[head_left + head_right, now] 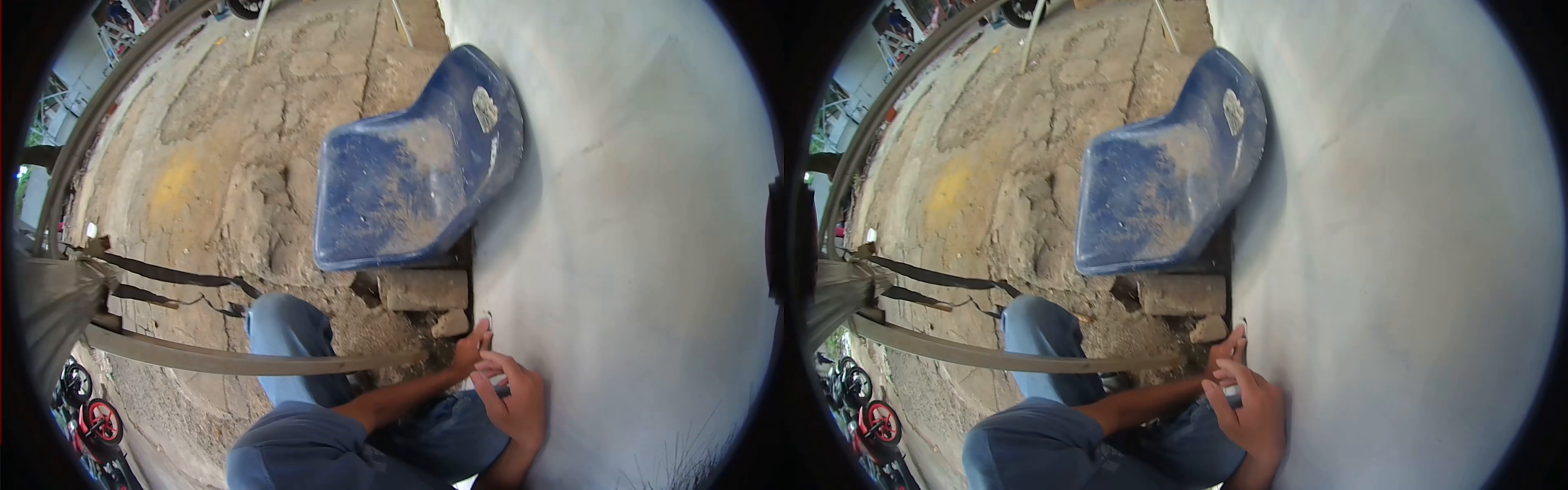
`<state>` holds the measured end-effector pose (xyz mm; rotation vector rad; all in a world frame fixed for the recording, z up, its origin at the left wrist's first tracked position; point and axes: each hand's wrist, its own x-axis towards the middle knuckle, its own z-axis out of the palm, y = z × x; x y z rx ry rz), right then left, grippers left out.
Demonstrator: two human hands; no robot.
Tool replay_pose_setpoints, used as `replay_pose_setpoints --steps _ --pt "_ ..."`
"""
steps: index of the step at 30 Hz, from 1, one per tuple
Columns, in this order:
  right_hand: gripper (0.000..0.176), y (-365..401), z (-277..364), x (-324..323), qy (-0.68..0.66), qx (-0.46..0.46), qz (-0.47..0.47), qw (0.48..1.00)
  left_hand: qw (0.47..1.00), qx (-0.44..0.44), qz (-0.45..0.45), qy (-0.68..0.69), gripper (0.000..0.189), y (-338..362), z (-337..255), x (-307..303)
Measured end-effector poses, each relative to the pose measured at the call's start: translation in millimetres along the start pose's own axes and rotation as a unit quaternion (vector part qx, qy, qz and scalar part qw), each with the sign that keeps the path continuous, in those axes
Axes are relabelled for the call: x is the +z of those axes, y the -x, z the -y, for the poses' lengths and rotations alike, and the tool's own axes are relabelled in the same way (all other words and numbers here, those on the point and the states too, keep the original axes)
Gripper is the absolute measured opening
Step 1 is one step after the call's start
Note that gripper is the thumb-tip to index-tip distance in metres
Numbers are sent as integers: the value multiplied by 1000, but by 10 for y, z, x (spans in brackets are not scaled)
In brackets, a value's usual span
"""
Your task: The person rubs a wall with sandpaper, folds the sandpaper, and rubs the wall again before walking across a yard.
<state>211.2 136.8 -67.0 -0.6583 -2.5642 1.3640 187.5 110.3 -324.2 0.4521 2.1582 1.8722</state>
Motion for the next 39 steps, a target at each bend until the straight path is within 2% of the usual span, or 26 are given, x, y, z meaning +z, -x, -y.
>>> replay_pose_setpoints --steps 1,3,4,5,7,8,11,17,21,23,28,30,31,32,33,34,35,36,37,38,39 --pt "28 9 4 0 -6 -12 -5 1000 1000 13 -4 -5 34 -101 -46 22" --pt "29 39 8 -15 15 3 0 1000 976 -173 36 -124 32 -282 -120 155" --pt "29 66 2 -20 13 -5 -3 1000 984 -143 -5 -110 32 -393 -66 233" --pt "29 101 -9 -21 16 -2 -2 1000 984 -137 -8 -111 32 -482 1 290" --pt "30 107 15 -45 19 -2 0 1000 982 -155 -37 -102 41 -750 -46 331" --pt "30 119 57 -45 20 4 6 1000 983 -138 -18 -119 32 -838 -68 321" --pt "31 119 100 -31 25 10 9 1000 985 -136 -29 -102 33 -810 -42 354" --pt "31 74 103 -35 43 -12 -18 999 990 -123 6 -63 36 -156 5 228" --pt "31 83 95 -36 56 -25 -32 998 990 -126 -4 -64 37 -283 -15 241" --pt "31 104 103 -33 60 -23 -32 997 982 -171 53 -63 38 -509 -237 166" --pt "32 105 124 -21 57 -28 -27 998 992 -106 38 -49 40 -460 -77 155" --pt "31 103 107 -14 104 -39 -38 993 994 -82 29 -66 40 -311 100 138" --pt "31 177 -89 127 102 -45 -41 993 991 -100 54 -75 40 -248 170 108" --pt "36 287 -435 377 72 -65 -82 992 987 -117 76 -83 41 -239 219 83" --pt "43 218 -421 440 42 -86 -120 988 988 -110 69 -82 41 -273 203 58" --pt "43 173 -407 374 42 -98 -121 987 981 -136 91 -105 40 -316 181 43" --pt "41 149 -363 247 43 -67 -47 996 972 -164 114 -127 40 -344 153 48" --pt "40 93 -270 149 46 -33 26 998 974 -170 89 -120 39 -359 89 88" --pt "40 38 -382 215 49 -42 24 998 976 -163 83 -117 39 -366 44 108" --pt "40 -30 -591 358 137 -197 -40 970 982 -139 63 -112 39 -372 1 125" --pt "41 -96 -700 420 221 -344 -105 907 986 -116 45 -107 39 -384 -13 149"
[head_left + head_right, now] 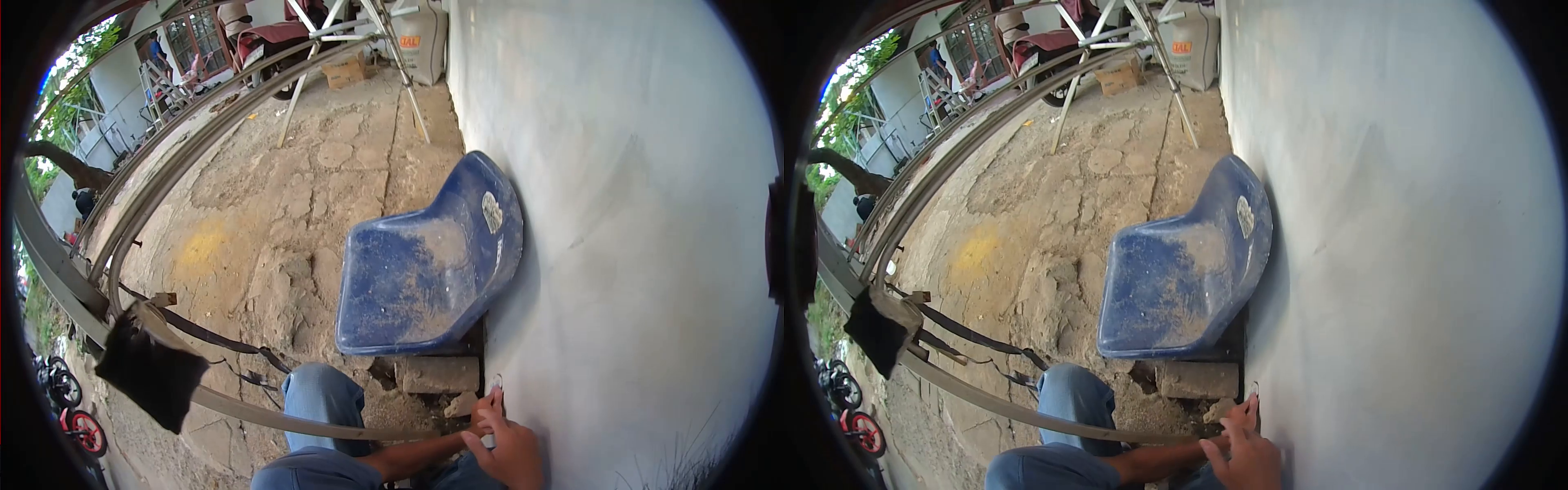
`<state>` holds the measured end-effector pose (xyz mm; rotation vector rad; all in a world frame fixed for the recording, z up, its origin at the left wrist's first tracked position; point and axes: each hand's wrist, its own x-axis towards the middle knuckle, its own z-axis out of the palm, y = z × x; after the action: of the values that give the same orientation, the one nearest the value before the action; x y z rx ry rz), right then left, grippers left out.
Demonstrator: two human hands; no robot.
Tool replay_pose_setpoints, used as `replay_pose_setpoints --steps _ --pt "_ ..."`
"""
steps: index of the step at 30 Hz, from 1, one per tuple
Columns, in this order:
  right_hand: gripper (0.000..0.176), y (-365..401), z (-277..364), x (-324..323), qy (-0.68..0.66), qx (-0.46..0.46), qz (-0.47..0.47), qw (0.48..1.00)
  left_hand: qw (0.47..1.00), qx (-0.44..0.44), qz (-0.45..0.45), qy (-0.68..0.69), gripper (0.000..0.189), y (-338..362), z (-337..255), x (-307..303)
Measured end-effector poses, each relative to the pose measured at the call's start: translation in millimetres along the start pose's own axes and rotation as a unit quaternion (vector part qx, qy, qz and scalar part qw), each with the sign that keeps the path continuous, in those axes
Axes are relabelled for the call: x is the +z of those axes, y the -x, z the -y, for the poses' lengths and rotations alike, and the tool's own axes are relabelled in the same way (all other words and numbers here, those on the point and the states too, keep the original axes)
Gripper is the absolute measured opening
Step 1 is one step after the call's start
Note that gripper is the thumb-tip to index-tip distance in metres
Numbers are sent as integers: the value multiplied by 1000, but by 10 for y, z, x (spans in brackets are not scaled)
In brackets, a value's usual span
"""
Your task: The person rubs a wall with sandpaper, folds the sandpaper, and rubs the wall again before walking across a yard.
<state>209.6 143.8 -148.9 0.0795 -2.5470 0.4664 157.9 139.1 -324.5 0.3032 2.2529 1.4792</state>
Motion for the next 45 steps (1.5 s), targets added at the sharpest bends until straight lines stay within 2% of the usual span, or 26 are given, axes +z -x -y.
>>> replay_pose_setpoints --steps 1,3,4,5,7,8,10,12,13,16,18,19,21,22,24,28,30,31,32,33,34,35,37,39,42,45 --pt "41 -170 23 -97 4 -7 -4 1000 997 66 -2 29 38 -9 34 -15" --pt "36 -584 158 -368 -140 123 116 976 985 156 74 -25 43 -177 1866 944" --pt "36 -547 76 -354 -139 117 112 977 972 203 110 -46 46 -222 2326 1161" --pt "31 -433 -67 -296 -117 74 83 987 990 124 70 -20 42 -307 1852 985" --pt "27 -69 -262 88 -92 27 55 994 997 -31 -26 58 34 -418 -201 -2" --pt "24 236 -362 452 -56 78 7 995 997 -30 -28 62 34 -508 -185 47" --pt "21 205 -323 415 -16 131 -41 990 995 -21 -93 18 35 -720 -117 174" --pt "19 -357 -51 -212 -243 197 93 945 996 -43 -73 27 37 -571 -119 199" --pt "19 -341 -61 -198 -244 198 93 945 995 -16 -88 35 36 -438 -43 218" --pt "22 -239 -150 -43 -3 43 -25 999 993 15 -100 60 36 -200 73 251" --pt "26 -240 -181 7 165 -61 -110 978 994 -1 -83 65 36 -105 72 236" --pt "26 -261 -177 -13 168 -59 -113 978 995 -8 -77 62 36 -117 64 220" --pt "28 -451 -55 -252 -32 116 24 992 997 -22 -68 41 37 -196 -12 141" --pt "30 -563 7 -396 -133 201 94 966 997 -30 -61 27 37 -249 -71 85" --pt "35 -725 77 -557 -323 355 221 849 998 -41 -54 10 37 -372 -166 23" --pt "38 -731 7 -497 -330 379 226 834 995 -44 -75 50 37 -548 -62 152" --pt "36 -590 -80 -381 -293 312 187 884 997 -77 -14 -21 44 -420 154 253" --pt "36 -707 -93 -406 -301 303 199 882 931 -39 49 359 48 -193 137 121" --pt "35 -669 -54 -471 -310 337 199 866 725 -55 100 679 52 254 216 -36" --pt "35 -667 -48 -483 -300 334 207 869 710 -88 124 688 57 273 228 -103" --pt "34 -644 -61 -480 -287 325 215 875 948 -40 92 303 53 93 -13 -207" --pt "35 -576 -65 -423 -282 316 185 887 973 50 9 223 48 -45 219 0" --pt "36 -500 -44 -384 -279 326 162 889 1000 -13 -18 7 44 -326 -143 12" --pt "37 -560 -61 -441 -316 341 221 857 996 39 -45 70 42 -480 -194 57" --pt "37 -603 -64 -448 -314 348 225 854 994 74 -68 33 40 -506 -106 102" --pt "36 -604 -72 -415 -311 351 215 857 999 37 -17 -30 38 -290 79 39"
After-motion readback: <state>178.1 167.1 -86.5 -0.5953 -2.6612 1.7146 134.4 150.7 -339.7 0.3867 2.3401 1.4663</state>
